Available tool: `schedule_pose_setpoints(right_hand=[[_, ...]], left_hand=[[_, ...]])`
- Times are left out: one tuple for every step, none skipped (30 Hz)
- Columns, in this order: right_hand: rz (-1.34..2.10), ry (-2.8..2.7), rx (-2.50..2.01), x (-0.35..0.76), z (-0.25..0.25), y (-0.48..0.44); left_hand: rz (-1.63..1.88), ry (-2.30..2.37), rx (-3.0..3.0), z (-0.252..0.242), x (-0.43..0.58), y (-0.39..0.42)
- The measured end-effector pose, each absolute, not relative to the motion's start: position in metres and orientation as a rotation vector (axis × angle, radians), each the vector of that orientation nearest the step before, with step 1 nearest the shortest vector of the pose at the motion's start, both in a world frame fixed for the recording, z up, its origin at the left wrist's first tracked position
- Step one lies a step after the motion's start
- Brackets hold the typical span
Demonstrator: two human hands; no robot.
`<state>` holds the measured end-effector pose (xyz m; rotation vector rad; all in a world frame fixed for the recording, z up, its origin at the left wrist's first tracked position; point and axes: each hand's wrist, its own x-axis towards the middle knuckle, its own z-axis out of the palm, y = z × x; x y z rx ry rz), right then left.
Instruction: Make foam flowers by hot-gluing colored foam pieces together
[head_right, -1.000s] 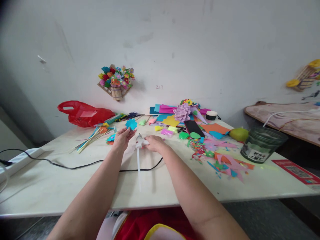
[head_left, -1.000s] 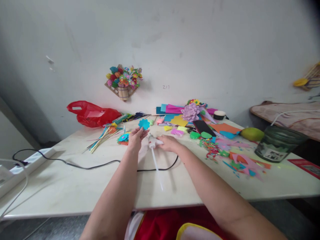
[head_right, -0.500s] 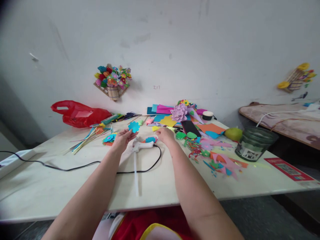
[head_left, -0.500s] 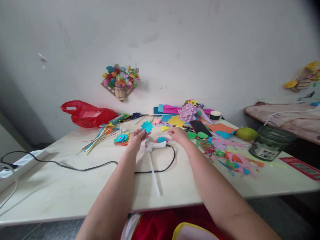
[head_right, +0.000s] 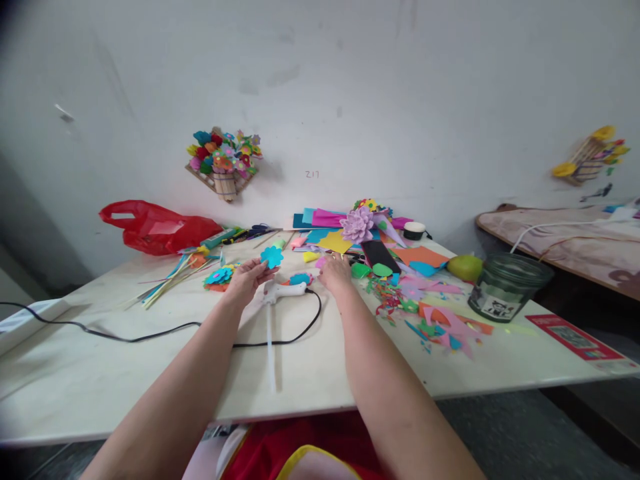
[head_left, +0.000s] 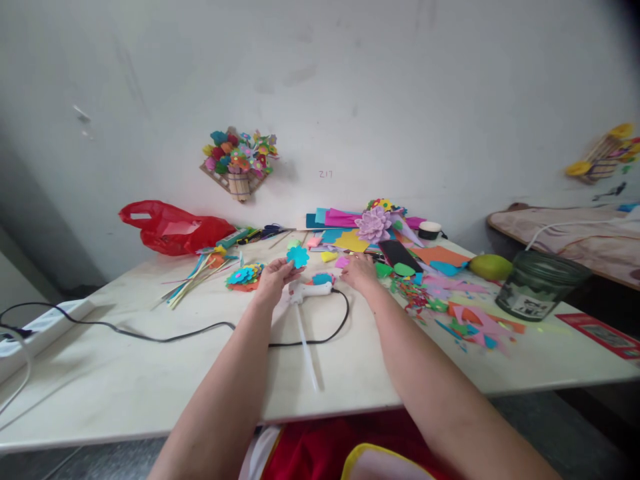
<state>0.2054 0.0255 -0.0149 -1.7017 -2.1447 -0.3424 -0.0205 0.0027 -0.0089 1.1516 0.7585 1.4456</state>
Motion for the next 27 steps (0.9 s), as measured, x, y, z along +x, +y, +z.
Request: schedule_pose_setpoints(right_hand=[[-0.350, -2.149, -1.692, 0.205, -0.015, 0.025], [-0.356, -2.146, -1.687, 0.205, -0.016, 0.025], [-0.358, -2.139, -1.684, 0.205, -0.016, 0.026], [-0.356, -2.128, -1.683, 0.205, -0.017, 0.026], [-0.351, -2.117, -1.683, 0.205, -0.017, 0.026], [-0.344, -2.104, -1.679, 0.206, -0.017, 0.026], [-0.338, -2.085, -1.671, 0.206, -0.016, 0.027], [-0.331, -2.060, -1.653, 0.206, -0.015, 0.027], [-0.323, -2.030, -1.626, 0.205, -0.014, 0.027], [-0.307, -1.993, -1.593, 0.205, -0.012, 0.027], [-0.281, -1.948, -1.556, 0.204, -0.009, 0.027], [-0.239, -1.896, -1.518, 0.203, -0.006, 0.027], [-0.176, -1.842, -1.481, 0.201, -0.004, 0.027], [-0.091, -1.783, -1.444, 0.198, -0.001, 0.027], [0.009, -1.722, -1.402, 0.195, 0.001, 0.027], [0.117, -1.664, -1.351, 0.192, 0.003, 0.027], [0.220, -1.617, -1.292, 0.189, 0.005, 0.027], [0.311, -1.580, -1.227, 0.185, 0.006, 0.026], [0.385, -1.555, -1.163, 0.182, 0.007, 0.025], [0.440, -1.540, -1.103, 0.179, 0.007, 0.025], [0.479, -1.531, -1.051, 0.176, 0.008, 0.023], [0.505, -1.529, -1.008, 0.174, 0.008, 0.022], [0.518, -1.532, -0.974, 0.172, 0.008, 0.021], [0.523, -1.542, -0.951, 0.170, 0.009, 0.020], [0.522, -1.552, -0.935, 0.169, 0.009, 0.018], [0.516, -1.565, -0.926, 0.167, 0.009, 0.017], [0.505, -1.579, -0.921, 0.166, 0.009, 0.017]], left_hand=[[1.444, 0.758, 1.149, -0.009, -0.020, 0.002], [1.442, 0.755, 1.146, -0.008, -0.020, 0.002], [1.439, 0.753, 1.142, -0.008, -0.020, 0.001], [1.438, 0.752, 1.138, -0.007, -0.020, 0.001], [1.436, 0.752, 1.135, -0.007, -0.019, 0.001], [1.434, 0.753, 1.132, -0.007, -0.019, 0.000], [1.431, 0.754, 1.130, -0.006, -0.019, 0.000], [1.426, 0.755, 1.129, -0.006, -0.019, 0.000], [1.422, 0.755, 1.130, -0.006, -0.019, 0.000], [1.416, 0.753, 1.133, -0.006, -0.018, 0.000], [1.411, 0.748, 1.137, -0.006, -0.018, 0.000], [1.405, 0.743, 1.142, -0.005, -0.018, -0.001], [1.401, 0.738, 1.146, -0.005, -0.017, -0.001], [1.396, 0.733, 1.150, -0.005, -0.016, -0.002], [1.390, 0.730, 1.154, -0.004, -0.015, -0.003], [1.384, 0.727, 1.158, -0.004, -0.015, -0.003], [1.380, 0.724, 1.160, -0.004, -0.014, -0.004], [1.377, 0.721, 1.163, -0.004, -0.014, -0.004], [1.375, 0.719, 1.168, -0.004, -0.013, -0.004], [1.370, 0.717, 1.176, -0.005, -0.013, -0.004], [1.362, 0.716, 1.187, -0.005, -0.013, -0.003], [1.352, 0.717, 1.203, -0.006, -0.013, -0.003], [1.334, 0.718, 1.221, -0.006, -0.013, -0.003], [1.320, 0.722, 1.235, -0.007, -0.013, -0.002], [1.308, 0.728, 1.244, -0.007, -0.013, -0.002], [1.301, 0.736, 1.246, -0.007, -0.012, -0.002], [1.295, 0.743, 1.244, -0.007, -0.012, -0.002]])
